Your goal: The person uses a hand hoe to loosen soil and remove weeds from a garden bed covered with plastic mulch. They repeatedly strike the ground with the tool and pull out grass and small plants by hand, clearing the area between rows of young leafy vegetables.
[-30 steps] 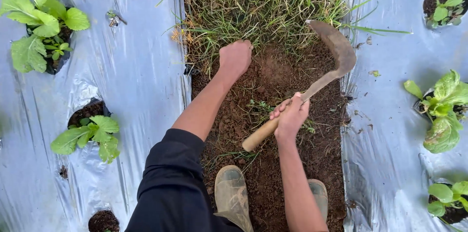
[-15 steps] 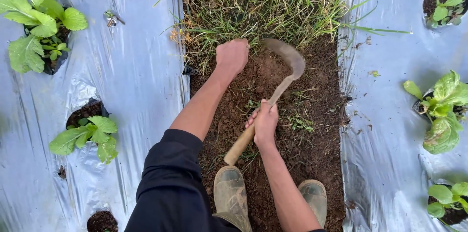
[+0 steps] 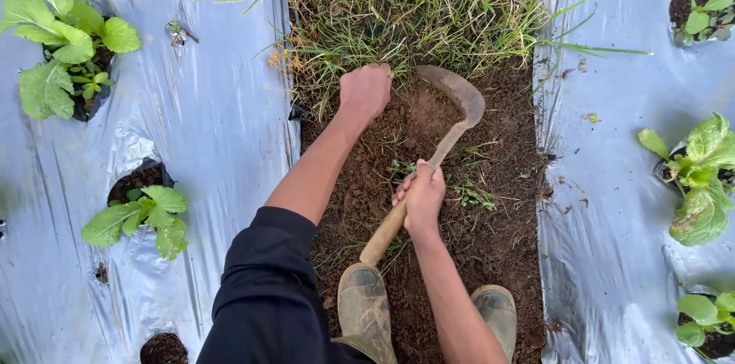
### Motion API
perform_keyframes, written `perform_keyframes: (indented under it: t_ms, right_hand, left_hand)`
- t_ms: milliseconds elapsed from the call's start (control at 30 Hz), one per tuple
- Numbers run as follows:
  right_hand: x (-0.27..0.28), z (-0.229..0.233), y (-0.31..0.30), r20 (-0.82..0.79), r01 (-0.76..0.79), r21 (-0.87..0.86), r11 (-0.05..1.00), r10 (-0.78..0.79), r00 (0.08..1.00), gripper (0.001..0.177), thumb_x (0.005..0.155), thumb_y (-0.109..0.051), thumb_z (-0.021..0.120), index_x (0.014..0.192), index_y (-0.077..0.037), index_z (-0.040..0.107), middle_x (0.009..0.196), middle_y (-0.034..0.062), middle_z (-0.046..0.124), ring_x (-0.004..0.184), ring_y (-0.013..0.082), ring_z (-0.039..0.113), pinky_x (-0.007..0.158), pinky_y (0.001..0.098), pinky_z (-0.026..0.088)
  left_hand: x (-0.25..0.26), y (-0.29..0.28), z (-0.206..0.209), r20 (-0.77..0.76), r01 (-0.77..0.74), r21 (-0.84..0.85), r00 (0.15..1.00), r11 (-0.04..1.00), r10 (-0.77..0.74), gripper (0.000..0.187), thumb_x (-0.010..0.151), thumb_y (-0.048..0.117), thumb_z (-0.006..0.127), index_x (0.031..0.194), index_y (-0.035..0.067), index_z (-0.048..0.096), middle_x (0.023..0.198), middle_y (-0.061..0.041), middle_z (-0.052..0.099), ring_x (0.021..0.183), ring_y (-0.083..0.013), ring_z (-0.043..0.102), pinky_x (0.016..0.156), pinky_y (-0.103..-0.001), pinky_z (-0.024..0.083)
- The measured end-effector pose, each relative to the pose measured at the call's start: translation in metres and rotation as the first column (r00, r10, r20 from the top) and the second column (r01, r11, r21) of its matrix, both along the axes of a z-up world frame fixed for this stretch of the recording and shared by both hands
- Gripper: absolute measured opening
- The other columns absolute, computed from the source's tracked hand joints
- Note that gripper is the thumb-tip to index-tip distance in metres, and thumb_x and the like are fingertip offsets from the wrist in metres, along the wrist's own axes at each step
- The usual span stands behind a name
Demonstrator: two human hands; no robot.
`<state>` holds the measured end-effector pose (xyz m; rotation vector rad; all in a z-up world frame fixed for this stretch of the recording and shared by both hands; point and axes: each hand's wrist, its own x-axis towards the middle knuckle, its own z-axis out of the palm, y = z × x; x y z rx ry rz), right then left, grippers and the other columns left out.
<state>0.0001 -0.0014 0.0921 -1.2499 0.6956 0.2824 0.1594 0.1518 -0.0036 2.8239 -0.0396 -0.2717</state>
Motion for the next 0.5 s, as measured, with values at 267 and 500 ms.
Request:
perform_keyframes:
  t_ms: [267,500]
  right_hand:
    - [0.005,-0.016,0.007,0.042,0.057,0.003,0.998,-0.057,0.997,0.018,0.109,-0.020,0.040,0.106,-0.005,0.050,0.053,-0.0014,0.050,0.037,0.0126,0.052,0.030,0.0293,0.052]
    - [0.013,0.025,-0.016,0.101,0.048,-0.109,0.993,-0.037,0.994,0.018,0.108,-0.017,0.041,0.100,-0.003,0.049,0.048,-0.0010,0.045,0.033,0.0123,0.049,0.027,0.0267,0.047]
  left_hand:
    - [-0.002,0.001,-0.011,0.020,0.010,-0.037,1.000,0.999,-0.009,0.021,0.101,0.014,0.055,0.104,0.008,0.075,0.079,-0.008,0.070,0.066,-0.0257,0.072,0.057,-0.047,0.062]
    - [-0.006,-0.003,-0.005,0.050,0.007,-0.103,0.999,0.995,-0.002,0.022,0.100,0.012,0.053,0.098,0.009,0.075,0.075,-0.007,0.068,0.068,-0.0271,0.072,0.062,-0.047,0.063]
